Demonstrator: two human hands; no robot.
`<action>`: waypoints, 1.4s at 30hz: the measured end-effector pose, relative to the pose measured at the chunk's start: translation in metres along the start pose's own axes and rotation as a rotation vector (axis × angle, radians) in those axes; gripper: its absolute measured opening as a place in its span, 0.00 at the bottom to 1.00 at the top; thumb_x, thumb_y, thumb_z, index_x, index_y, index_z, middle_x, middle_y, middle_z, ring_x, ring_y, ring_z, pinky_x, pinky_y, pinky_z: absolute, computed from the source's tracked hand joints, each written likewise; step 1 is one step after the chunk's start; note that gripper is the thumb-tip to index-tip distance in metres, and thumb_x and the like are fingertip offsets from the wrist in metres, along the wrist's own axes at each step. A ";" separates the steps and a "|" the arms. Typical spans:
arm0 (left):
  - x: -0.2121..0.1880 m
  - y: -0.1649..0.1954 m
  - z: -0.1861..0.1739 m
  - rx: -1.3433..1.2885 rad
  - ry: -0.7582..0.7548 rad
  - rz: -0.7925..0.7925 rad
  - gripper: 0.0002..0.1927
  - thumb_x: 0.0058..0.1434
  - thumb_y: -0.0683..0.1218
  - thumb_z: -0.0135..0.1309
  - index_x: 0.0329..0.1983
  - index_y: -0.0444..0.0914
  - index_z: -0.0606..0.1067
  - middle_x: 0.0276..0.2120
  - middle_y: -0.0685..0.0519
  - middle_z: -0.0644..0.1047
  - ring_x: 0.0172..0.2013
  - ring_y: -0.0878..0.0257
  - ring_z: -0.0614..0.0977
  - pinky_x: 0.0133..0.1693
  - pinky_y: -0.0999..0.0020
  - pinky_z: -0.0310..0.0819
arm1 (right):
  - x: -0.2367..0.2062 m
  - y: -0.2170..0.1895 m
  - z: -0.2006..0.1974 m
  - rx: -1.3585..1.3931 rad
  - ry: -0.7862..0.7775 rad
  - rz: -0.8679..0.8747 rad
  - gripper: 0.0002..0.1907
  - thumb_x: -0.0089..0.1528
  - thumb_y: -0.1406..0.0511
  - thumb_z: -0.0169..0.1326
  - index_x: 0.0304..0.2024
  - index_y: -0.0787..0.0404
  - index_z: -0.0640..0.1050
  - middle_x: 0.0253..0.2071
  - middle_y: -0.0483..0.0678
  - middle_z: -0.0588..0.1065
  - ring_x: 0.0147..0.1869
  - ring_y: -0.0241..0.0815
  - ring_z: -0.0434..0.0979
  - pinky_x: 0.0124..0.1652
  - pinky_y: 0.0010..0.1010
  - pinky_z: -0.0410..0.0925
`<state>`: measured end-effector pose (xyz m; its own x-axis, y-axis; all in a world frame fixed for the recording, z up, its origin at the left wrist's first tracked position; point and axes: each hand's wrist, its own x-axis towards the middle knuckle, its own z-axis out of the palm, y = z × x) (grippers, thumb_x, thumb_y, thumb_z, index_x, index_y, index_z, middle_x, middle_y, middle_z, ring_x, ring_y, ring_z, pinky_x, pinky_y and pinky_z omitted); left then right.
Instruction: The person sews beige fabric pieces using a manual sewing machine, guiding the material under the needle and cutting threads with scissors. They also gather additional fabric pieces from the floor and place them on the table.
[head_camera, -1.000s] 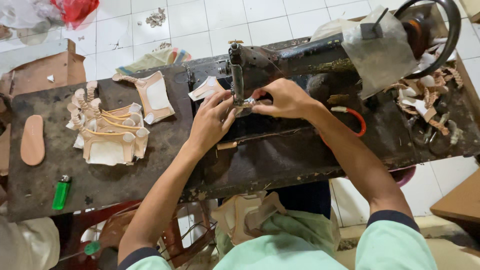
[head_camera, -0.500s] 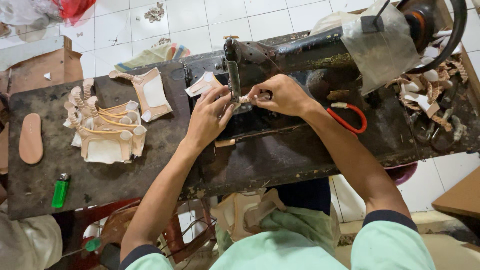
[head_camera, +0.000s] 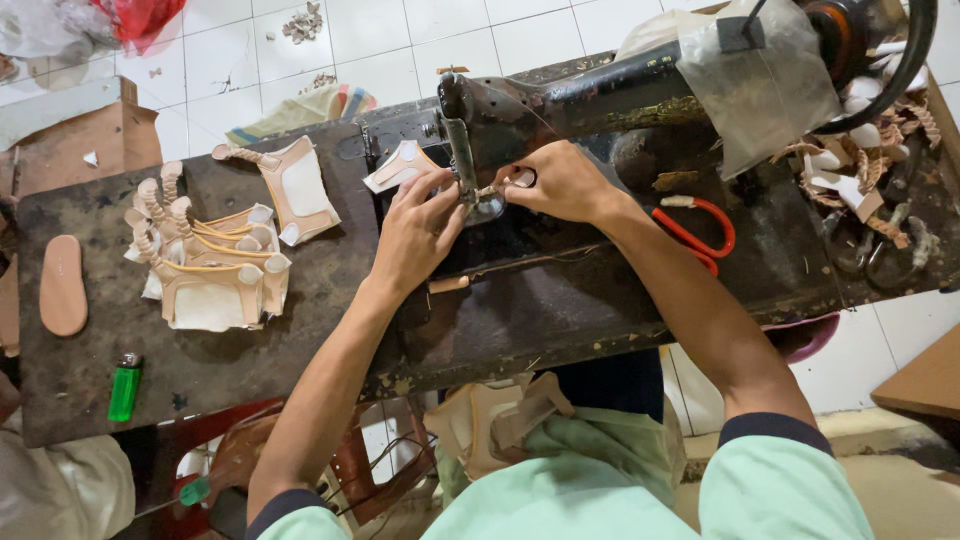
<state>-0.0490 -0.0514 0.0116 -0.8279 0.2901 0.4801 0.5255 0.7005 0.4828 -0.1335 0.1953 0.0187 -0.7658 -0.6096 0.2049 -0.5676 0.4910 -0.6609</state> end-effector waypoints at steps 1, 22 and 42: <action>0.000 0.000 0.000 0.013 0.001 0.007 0.14 0.64 0.43 0.60 0.52 0.36 0.79 0.57 0.45 0.76 0.59 0.45 0.75 0.59 0.52 0.70 | 0.000 0.001 0.000 -0.005 0.000 0.007 0.13 0.58 0.61 0.62 0.44 0.55 0.85 0.35 0.50 0.83 0.36 0.41 0.84 0.38 0.31 0.74; 0.003 -0.001 -0.007 -0.035 -0.064 0.007 0.15 0.63 0.43 0.61 0.53 0.36 0.80 0.56 0.45 0.76 0.57 0.46 0.75 0.58 0.54 0.71 | 0.000 0.002 0.001 0.023 -0.020 0.036 0.14 0.58 0.60 0.62 0.45 0.54 0.85 0.36 0.47 0.83 0.36 0.38 0.83 0.38 0.29 0.74; 0.005 -0.006 -0.010 0.017 -0.075 0.059 0.15 0.63 0.44 0.61 0.52 0.36 0.80 0.56 0.45 0.75 0.57 0.45 0.75 0.59 0.54 0.70 | 0.014 0.003 -0.003 -0.169 -0.192 0.350 0.16 0.69 0.53 0.60 0.46 0.58 0.86 0.35 0.53 0.82 0.36 0.44 0.80 0.40 0.34 0.71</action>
<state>-0.0543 -0.0610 0.0179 -0.8082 0.3785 0.4512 0.5708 0.6917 0.4423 -0.1470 0.1899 0.0213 -0.8597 -0.4853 -0.1590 -0.3379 0.7740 -0.5355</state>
